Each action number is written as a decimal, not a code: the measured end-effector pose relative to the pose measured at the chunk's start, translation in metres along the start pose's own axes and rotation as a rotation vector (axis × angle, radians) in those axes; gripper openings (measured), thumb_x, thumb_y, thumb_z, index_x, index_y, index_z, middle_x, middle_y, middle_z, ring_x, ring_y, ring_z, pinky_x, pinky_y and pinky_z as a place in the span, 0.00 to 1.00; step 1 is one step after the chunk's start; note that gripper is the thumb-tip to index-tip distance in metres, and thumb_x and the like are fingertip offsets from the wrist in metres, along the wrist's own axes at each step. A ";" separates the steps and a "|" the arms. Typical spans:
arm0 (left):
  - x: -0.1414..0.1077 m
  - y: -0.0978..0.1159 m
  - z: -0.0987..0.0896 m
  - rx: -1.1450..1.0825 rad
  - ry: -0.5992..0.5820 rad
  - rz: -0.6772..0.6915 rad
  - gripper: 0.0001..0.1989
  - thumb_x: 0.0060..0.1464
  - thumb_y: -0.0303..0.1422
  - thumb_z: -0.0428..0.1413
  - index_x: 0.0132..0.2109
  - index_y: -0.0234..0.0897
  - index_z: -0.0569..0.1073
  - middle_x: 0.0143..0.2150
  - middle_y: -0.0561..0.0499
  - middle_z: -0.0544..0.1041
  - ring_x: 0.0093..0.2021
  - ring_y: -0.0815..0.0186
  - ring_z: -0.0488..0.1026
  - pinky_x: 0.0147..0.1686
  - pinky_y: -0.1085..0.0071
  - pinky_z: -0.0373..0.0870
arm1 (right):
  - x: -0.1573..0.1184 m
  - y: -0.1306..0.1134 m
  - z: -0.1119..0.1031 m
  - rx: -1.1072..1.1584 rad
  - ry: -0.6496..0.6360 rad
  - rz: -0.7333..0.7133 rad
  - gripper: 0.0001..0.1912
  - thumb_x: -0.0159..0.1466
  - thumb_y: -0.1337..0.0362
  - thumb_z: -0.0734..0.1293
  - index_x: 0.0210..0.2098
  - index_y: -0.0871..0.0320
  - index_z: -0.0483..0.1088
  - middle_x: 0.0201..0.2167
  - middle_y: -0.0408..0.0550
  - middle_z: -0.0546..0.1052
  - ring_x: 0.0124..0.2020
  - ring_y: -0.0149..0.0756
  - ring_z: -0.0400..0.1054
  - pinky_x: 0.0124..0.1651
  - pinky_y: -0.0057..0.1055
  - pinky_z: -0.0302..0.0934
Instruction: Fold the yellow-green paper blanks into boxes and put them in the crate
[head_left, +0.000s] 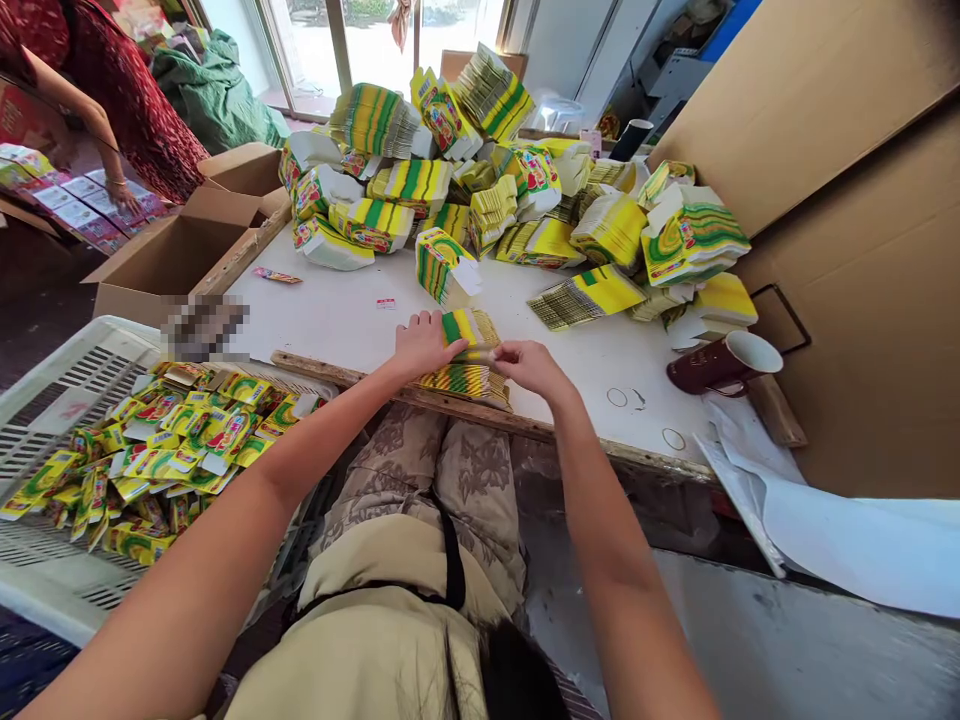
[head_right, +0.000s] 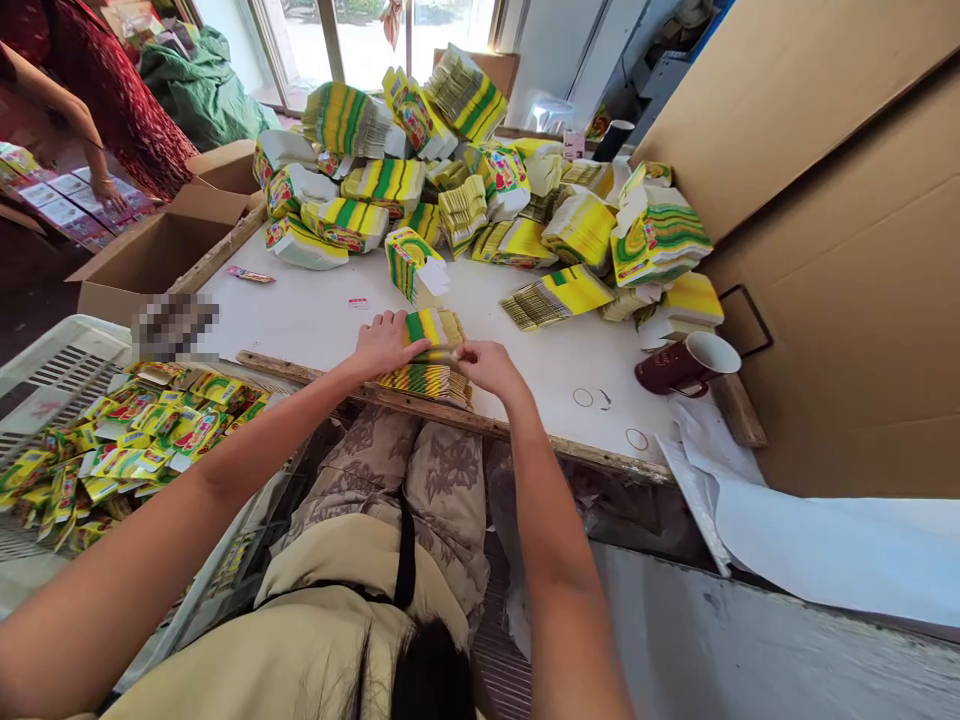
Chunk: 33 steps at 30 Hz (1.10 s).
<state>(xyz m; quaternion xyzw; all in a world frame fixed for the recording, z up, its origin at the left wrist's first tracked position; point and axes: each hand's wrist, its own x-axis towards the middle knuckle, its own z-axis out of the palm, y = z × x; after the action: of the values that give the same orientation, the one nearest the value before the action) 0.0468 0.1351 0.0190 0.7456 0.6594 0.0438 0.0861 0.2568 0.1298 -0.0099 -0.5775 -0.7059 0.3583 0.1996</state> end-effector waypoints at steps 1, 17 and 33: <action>0.000 0.000 0.000 -0.002 -0.002 -0.004 0.33 0.62 0.55 0.46 0.61 0.32 0.63 0.60 0.36 0.70 0.60 0.48 0.65 0.55 0.55 0.64 | -0.005 0.002 -0.005 0.017 -0.083 -0.019 0.07 0.54 0.64 0.69 0.30 0.60 0.78 0.25 0.44 0.78 0.30 0.35 0.70 0.36 0.30 0.64; -0.002 -0.001 0.005 0.039 0.052 0.022 0.32 0.64 0.54 0.43 0.61 0.32 0.64 0.59 0.34 0.71 0.59 0.48 0.66 0.54 0.55 0.64 | -0.006 0.000 0.015 -0.306 0.318 -0.155 0.12 0.66 0.64 0.62 0.39 0.58 0.77 0.42 0.57 0.74 0.43 0.45 0.70 0.46 0.37 0.63; -0.004 0.000 0.002 0.053 0.024 0.041 0.33 0.64 0.54 0.41 0.62 0.32 0.62 0.60 0.33 0.69 0.60 0.47 0.65 0.55 0.56 0.63 | 0.025 -0.018 0.037 -0.148 0.266 0.085 0.13 0.63 0.62 0.63 0.31 0.61 0.77 0.32 0.61 0.81 0.41 0.52 0.75 0.46 0.41 0.64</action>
<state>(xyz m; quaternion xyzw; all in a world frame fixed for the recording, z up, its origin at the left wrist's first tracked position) 0.0467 0.1308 0.0177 0.7605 0.6458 0.0371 0.0575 0.2123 0.1423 -0.0244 -0.6625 -0.6724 0.2340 0.2329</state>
